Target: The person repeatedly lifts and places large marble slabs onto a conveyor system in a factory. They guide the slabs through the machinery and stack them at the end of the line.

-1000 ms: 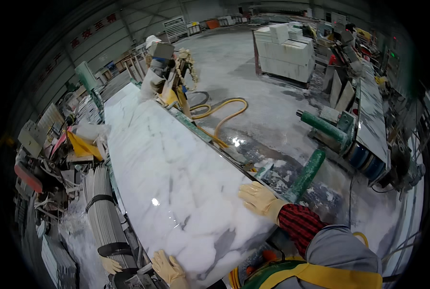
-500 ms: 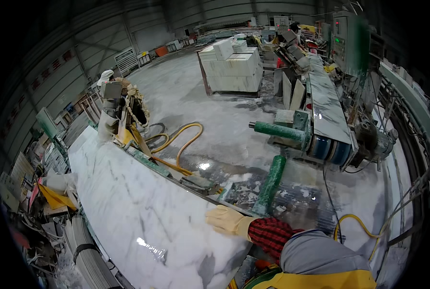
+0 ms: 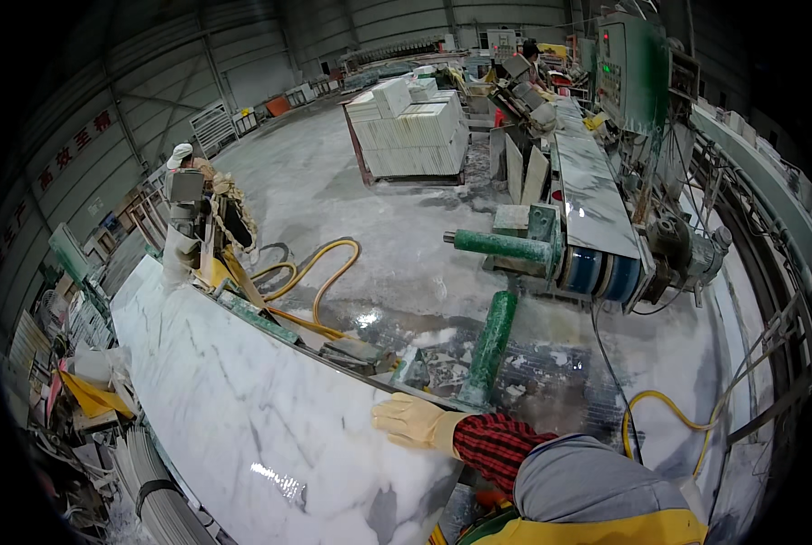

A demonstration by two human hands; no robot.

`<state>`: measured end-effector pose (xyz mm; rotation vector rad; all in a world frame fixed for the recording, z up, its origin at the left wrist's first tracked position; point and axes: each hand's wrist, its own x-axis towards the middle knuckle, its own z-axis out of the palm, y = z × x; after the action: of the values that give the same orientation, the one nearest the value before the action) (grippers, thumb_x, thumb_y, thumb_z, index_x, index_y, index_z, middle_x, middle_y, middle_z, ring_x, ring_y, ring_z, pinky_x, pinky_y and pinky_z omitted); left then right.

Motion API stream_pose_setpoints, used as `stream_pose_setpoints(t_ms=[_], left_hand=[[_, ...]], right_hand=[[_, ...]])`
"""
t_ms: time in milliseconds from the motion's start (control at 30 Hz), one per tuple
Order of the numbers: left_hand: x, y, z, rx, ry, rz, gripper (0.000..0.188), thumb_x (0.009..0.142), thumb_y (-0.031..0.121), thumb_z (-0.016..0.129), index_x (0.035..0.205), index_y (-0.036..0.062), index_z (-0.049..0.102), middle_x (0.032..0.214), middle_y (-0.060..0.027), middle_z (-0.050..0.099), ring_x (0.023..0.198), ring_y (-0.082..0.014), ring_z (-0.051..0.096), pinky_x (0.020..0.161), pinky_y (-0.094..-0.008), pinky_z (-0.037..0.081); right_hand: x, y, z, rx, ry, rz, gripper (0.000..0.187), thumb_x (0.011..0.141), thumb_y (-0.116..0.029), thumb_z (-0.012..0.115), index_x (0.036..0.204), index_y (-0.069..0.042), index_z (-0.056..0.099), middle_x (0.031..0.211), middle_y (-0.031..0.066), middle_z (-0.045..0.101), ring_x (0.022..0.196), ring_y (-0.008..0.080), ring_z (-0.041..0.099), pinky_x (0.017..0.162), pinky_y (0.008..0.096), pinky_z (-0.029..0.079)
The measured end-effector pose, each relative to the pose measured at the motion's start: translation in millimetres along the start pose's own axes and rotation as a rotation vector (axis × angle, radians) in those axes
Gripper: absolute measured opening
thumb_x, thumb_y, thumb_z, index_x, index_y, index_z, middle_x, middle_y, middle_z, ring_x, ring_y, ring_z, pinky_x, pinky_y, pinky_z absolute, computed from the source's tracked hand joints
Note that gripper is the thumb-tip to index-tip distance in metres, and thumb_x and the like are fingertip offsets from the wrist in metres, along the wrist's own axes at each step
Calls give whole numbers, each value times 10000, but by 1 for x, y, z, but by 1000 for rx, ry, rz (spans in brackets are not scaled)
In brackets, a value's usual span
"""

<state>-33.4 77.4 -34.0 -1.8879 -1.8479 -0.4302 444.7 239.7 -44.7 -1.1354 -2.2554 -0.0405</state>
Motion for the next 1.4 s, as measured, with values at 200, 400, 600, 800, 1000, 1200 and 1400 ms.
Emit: stream_pose_setpoints(t_ms=[200, 400, 600, 800, 1000, 1200, 1400], left_hand=[[6, 6, -12, -59, -4, 12, 427, 1084, 244, 565, 1337, -79, 685, 1331, -307, 683, 1260, -493, 615, 1194, -588, 395], [-2, 0, -10, -20, -81, -28, 448, 1092, 262, 551, 1366, -71, 673, 1385, -313, 658, 1304, -499, 589, 1196, -585, 391], [4, 17, -30, -85, -166, -130, 503, 1113, 311, 514, 1474, -25, 608, 1487, -286, 602, 1397, -476, 527, 1204, -567, 368], [-1, 13, -27, -71, -161, -112, 501, 1113, 308, 515, 1482, -18, 604, 1494, -285, 597, 1406, -469, 523, 1202, -564, 368], [-7, 9, -19, -30, -154, -119, 508, 1110, 320, 521, 1486, -12, 604, 1488, -281, 603, 1400, -467, 531, 1197, -562, 377], [-6, 9, -18, -3, -160, -118, 493, 1113, 322, 523, 1472, -3, 623, 1470, -275, 620, 1386, -455, 549, 1170, -558, 409], [-8, 10, -22, 8, -129, -75, 484, 1115, 306, 525, 1467, -12, 622, 1468, -279, 620, 1378, -453, 557, 1164, -545, 417]], right_hand=[[-3, 0, 1, -7, -4, 5, 458, 976, -264, 669, 1390, -73, 622, 1493, 170, 589, 1416, 335, 527, 1204, 507, 370], [0, -4, -7, 16, -9, -6, 451, 974, -254, 670, 1378, -60, 622, 1487, 174, 591, 1420, 337, 524, 1190, 508, 378], [-2, -4, -11, 22, 2, -14, 434, 975, -238, 664, 1363, -48, 619, 1470, 180, 600, 1402, 342, 539, 1176, 503, 395], [-4, -5, -11, 4, 19, -28, 432, 972, -232, 665, 1365, -57, 621, 1461, 176, 606, 1388, 342, 550, 1166, 506, 404], [-6, -7, -13, 14, 1, -9, 432, 981, -242, 661, 1372, -64, 623, 1476, 175, 603, 1401, 340, 546, 1187, 506, 391], [-8, -8, -15, 9, -9, 1, 431, 984, -247, 663, 1374, -68, 623, 1482, 176, 599, 1403, 341, 542, 1201, 504, 381], [-9, -9, -17, 1, -15, -5, 441, 983, -251, 662, 1376, -56, 618, 1485, 175, 595, 1405, 342, 538, 1199, 503, 383]])
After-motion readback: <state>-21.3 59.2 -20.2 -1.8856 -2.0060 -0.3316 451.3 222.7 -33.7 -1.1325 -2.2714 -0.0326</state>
